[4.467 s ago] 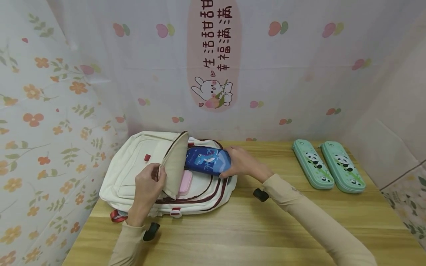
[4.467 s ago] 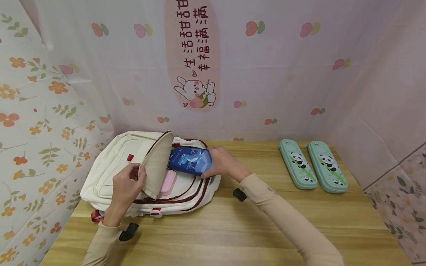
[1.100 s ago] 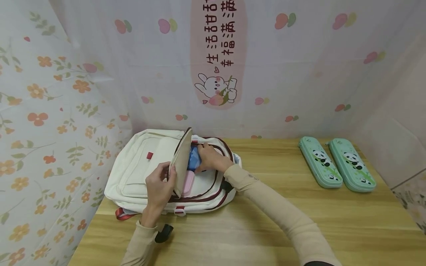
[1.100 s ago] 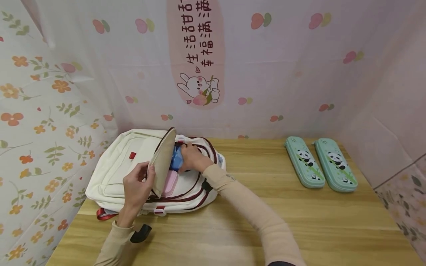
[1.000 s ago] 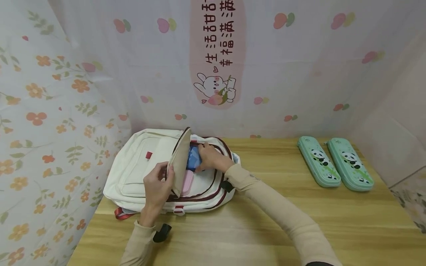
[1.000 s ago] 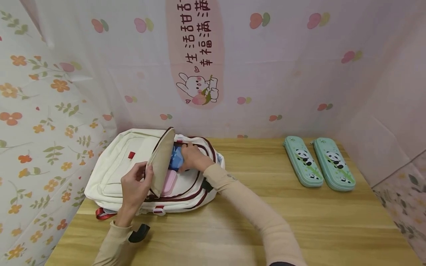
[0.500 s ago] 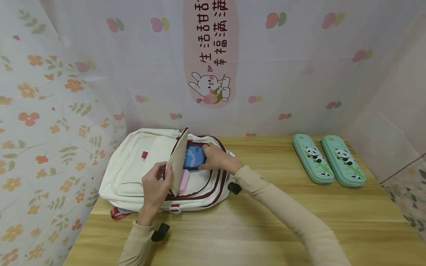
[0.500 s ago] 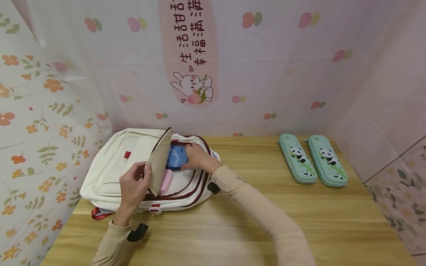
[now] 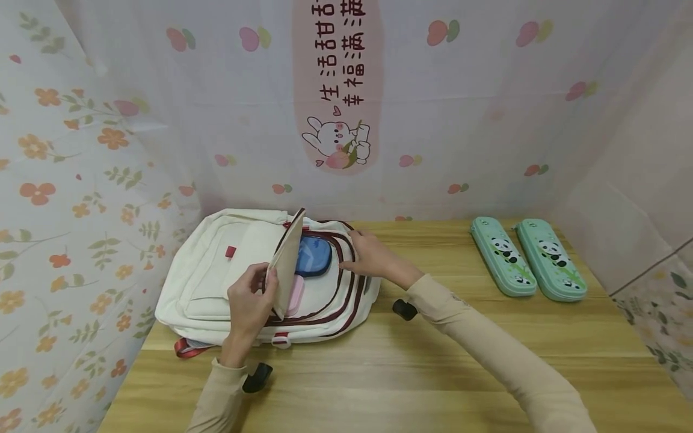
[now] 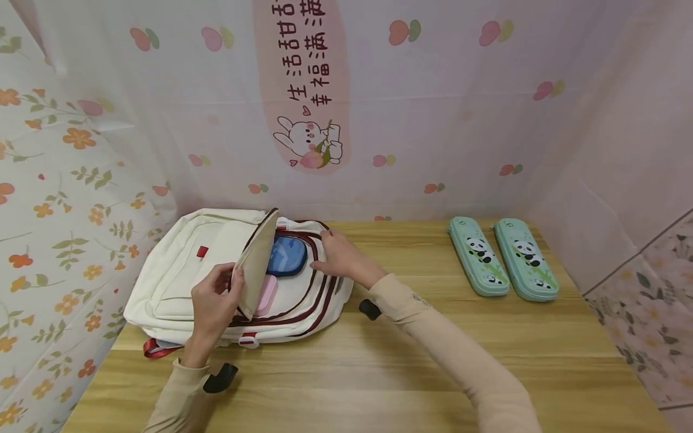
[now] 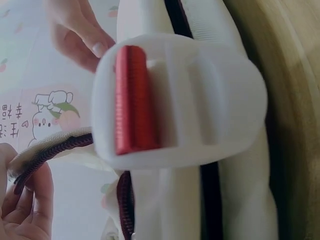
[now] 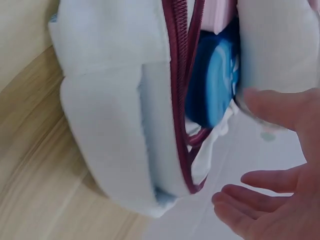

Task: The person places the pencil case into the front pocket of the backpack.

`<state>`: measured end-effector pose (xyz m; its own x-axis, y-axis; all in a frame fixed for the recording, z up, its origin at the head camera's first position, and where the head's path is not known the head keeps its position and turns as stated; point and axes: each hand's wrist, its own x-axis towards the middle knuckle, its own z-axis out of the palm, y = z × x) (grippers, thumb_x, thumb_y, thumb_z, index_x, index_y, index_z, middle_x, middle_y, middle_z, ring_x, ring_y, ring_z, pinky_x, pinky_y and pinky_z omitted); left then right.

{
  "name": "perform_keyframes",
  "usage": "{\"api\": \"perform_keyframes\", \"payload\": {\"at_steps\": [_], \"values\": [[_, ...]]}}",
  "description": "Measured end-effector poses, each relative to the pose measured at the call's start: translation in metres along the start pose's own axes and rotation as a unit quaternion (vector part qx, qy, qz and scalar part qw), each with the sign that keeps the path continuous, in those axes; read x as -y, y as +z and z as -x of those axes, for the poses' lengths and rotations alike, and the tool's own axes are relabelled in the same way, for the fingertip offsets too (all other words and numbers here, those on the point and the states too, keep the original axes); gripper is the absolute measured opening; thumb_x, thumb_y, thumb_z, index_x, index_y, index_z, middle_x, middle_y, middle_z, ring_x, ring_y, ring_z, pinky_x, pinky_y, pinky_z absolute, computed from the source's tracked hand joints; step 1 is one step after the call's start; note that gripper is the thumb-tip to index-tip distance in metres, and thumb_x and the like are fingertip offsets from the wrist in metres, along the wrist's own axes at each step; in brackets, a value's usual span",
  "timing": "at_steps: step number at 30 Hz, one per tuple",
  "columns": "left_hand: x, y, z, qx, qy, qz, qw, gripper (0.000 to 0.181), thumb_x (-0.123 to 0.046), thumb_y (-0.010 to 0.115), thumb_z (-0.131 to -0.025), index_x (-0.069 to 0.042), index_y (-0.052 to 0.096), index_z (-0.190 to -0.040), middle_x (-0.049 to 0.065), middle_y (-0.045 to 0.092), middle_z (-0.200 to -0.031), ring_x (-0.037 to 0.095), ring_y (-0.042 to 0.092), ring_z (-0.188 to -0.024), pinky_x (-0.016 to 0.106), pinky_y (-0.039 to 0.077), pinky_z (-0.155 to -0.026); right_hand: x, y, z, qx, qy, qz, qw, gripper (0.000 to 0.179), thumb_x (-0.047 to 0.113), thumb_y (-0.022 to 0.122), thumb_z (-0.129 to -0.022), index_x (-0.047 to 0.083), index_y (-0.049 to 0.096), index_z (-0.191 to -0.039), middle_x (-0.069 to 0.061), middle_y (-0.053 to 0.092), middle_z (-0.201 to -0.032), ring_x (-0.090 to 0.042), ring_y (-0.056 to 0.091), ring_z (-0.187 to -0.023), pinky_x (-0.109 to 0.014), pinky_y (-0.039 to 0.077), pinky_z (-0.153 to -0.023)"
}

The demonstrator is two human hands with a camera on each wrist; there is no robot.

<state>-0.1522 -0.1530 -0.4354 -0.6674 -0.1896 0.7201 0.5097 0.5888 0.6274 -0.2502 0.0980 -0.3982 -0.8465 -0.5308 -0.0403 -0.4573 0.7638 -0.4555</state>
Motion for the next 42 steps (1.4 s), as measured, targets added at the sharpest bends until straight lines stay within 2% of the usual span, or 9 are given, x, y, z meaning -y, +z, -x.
{"api": "perform_keyframes", "payload": {"at_steps": [3, 8, 12, 19, 27, 36, 42], "values": [[0.012, 0.001, 0.003, 0.002, -0.002, 0.001, 1.0, 0.013, 0.01, 0.073, -0.082, 0.007, 0.071, -0.094, 0.014, 0.07, -0.073, 0.006, 0.054, -0.061, 0.011, 0.044, -0.059, -0.008, -0.002, 0.005, -0.02, -0.006, -0.009, 0.9998, 0.075, 0.029, 0.072, -0.094, -0.013, 0.039, -0.147, -0.034, 0.046, -0.146, -0.046, 0.045, -0.136, -0.054, 0.042, -0.111], [0.02, 0.001, 0.004, 0.005, 0.007, 0.006, 0.9999, 0.011, 0.005, 0.072, -0.085, 0.005, 0.071, -0.096, 0.013, 0.071, -0.075, 0.008, 0.055, -0.063, 0.012, 0.043, -0.06, -0.021, -0.006, 0.014, -0.047, 0.003, -0.012, 0.9988, 0.072, 0.028, 0.071, -0.095, -0.014, 0.041, -0.145, -0.034, 0.048, -0.143, -0.048, 0.048, -0.132, -0.056, 0.043, -0.109], [0.021, 0.001, 0.003, 0.003, 0.014, 0.003, 0.9999, 0.011, 0.004, 0.07, -0.086, 0.006, 0.071, -0.096, 0.015, 0.071, -0.076, 0.009, 0.056, -0.063, 0.012, 0.043, -0.06, -0.033, -0.011, 0.023, -0.061, 0.027, -0.02, 0.9976, 0.073, 0.028, 0.071, -0.095, -0.014, 0.04, -0.146, -0.034, 0.047, -0.145, -0.049, 0.046, -0.134, -0.057, 0.042, -0.11], [0.025, -0.001, 0.004, -0.003, 0.012, -0.007, 0.9999, 0.011, 0.004, 0.07, -0.085, 0.006, 0.071, -0.095, 0.015, 0.071, -0.075, 0.009, 0.058, -0.062, 0.01, 0.044, -0.061, -0.057, -0.014, 0.04, -0.101, 0.029, -0.027, 0.9941, 0.069, 0.024, 0.071, -0.094, -0.016, 0.043, -0.142, -0.035, 0.05, -0.143, -0.052, 0.046, -0.134, -0.06, 0.041, -0.11], [0.026, -0.001, 0.005, 0.001, 0.018, -0.006, 0.9998, 0.012, 0.005, 0.071, -0.084, 0.007, 0.071, -0.096, 0.016, 0.071, -0.076, 0.012, 0.061, -0.062, 0.009, 0.047, -0.063, -0.082, -0.021, 0.061, -0.104, 0.076, -0.031, 0.9912, 0.071, 0.025, 0.067, -0.096, -0.015, 0.037, -0.147, -0.038, 0.043, -0.147, -0.055, 0.04, -0.137, -0.064, 0.037, -0.111], [0.025, -0.003, 0.005, -0.003, 0.018, -0.018, 0.9997, 0.012, 0.006, 0.073, -0.083, 0.007, 0.071, -0.095, 0.015, 0.071, -0.076, 0.015, 0.061, -0.062, 0.007, 0.047, -0.065, -0.114, -0.025, 0.089, -0.148, 0.099, -0.011, 0.984, 0.071, 0.022, 0.068, -0.095, -0.019, 0.037, -0.144, -0.042, 0.042, -0.145, -0.058, 0.039, -0.135, -0.066, 0.035, -0.11], [0.024, -0.002, 0.006, -0.005, 0.017, -0.011, 0.9998, 0.012, 0.005, 0.073, -0.083, 0.006, 0.071, -0.094, 0.015, 0.071, -0.075, 0.013, 0.061, -0.063, 0.007, 0.047, -0.064, -0.13, -0.023, 0.105, -0.154, 0.117, 0.001, 0.9811, 0.072, 0.024, 0.068, -0.095, -0.021, 0.037, -0.143, -0.044, 0.041, -0.143, -0.058, 0.042, -0.131, -0.065, 0.038, -0.108]]}}
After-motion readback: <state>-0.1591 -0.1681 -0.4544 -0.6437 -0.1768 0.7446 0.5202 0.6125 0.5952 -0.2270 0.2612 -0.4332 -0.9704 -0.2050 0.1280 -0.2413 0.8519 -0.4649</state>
